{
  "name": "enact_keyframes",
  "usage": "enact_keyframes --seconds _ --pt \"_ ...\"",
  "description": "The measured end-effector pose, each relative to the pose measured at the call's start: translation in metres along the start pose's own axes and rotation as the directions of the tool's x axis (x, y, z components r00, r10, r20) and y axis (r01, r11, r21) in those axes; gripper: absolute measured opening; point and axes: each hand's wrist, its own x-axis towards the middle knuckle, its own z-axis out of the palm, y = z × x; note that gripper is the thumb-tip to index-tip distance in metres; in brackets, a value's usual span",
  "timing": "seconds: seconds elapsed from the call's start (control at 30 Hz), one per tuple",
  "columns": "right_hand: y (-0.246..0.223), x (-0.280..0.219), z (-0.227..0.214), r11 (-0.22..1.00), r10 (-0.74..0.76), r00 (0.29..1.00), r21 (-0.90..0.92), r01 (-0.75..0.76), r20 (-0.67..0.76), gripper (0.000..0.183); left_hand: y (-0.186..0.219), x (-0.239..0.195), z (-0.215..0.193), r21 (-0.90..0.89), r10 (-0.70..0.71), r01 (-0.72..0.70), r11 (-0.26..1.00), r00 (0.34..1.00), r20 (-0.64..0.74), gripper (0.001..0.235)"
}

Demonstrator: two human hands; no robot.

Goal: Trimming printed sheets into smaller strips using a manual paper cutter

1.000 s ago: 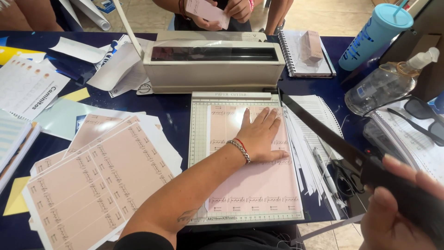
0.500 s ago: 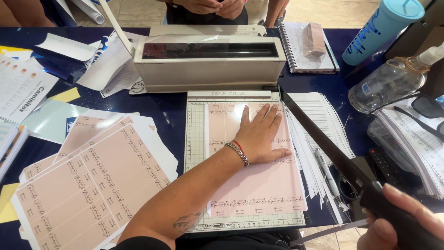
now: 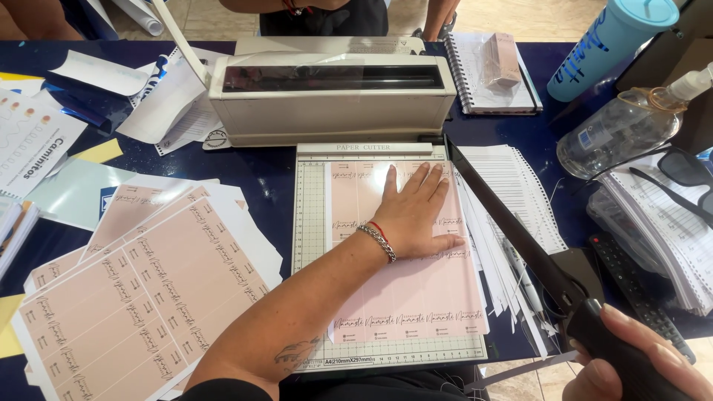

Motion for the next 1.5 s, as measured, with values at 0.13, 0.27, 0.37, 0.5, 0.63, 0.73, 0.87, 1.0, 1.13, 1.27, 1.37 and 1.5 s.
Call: enact_keyframes --seconds 0.13,0.27,0.37,0.5,0.63,0.73,0.87,1.0,1.13,1.27,1.37,1.5 --pt "-0.003 -0.001 0.0 0.998 -0.035 0.999 0.049 0.036 -0.022 0.035 -0.001 0.0 0.0 0.006 0.007 -0.006 1.0 1.0 -0.009 0.108" --pt "0.0 -0.004 0.004 0.995 -0.068 0.996 0.073 0.072 -0.057 0.036 -0.001 0.001 0.002 0.011 0.006 -0.006 1.0 1.0 -0.025 0.107" --pt "0.0 -0.002 0.002 0.997 -0.061 0.997 0.053 0.063 -0.041 0.038 -0.002 0.002 0.006 0.024 0.008 -0.007 1.0 0.999 -0.048 0.107" --pt "0.003 -0.002 0.001 0.995 -0.068 0.997 0.069 0.07 -0.032 0.04 -0.001 0.001 0.004 0.033 0.001 0.0 0.999 0.999 -0.037 0.108" --pt "0.0 -0.001 -0.001 0.995 -0.078 0.997 0.056 0.079 -0.021 0.039 -0.002 0.001 0.004 0.013 0.004 -0.003 1.0 1.0 -0.031 0.107" --pt "0.001 -0.002 0.0 0.997 -0.067 0.998 0.027 0.067 -0.018 0.036 -0.003 0.001 0.004 0.004 0.009 -0.009 1.0 0.999 -0.034 0.108" --pt "-0.006 -0.004 0.0 0.997 -0.072 0.997 0.039 0.074 -0.035 0.037 -0.002 0.001 0.004 0.004 0.013 -0.013 1.0 0.999 -0.031 0.108" --pt "0.043 0.014 -0.037 0.703 0.51 0.75 0.298 -0.646 0.421 0.051 0.001 -0.003 -0.007 0.053 0.018 -0.02 0.998 0.999 0.028 0.107" --pt "-0.011 0.009 -0.014 0.804 0.433 0.892 0.394 -0.446 0.126 0.033 0.003 -0.008 -0.005 0.021 0.058 -0.058 0.998 0.998 0.014 0.114" --pt "-0.002 0.001 -0.001 0.978 -0.207 0.976 0.023 0.209 -0.061 0.034 0.012 -0.022 -0.012 -0.022 0.088 -0.086 0.996 0.986 0.144 0.134" --pt "0.004 0.001 0.011 0.966 -0.213 0.967 0.121 0.23 -0.14 0.036 0.014 -0.024 -0.005 0.022 0.085 -0.088 0.996 0.99 0.117 0.142" --pt "0.006 0.002 0.016 0.959 -0.22 0.96 0.14 0.246 -0.175 0.038 0.014 -0.024 -0.005 0.028 0.089 -0.093 0.995 0.987 0.137 0.142"
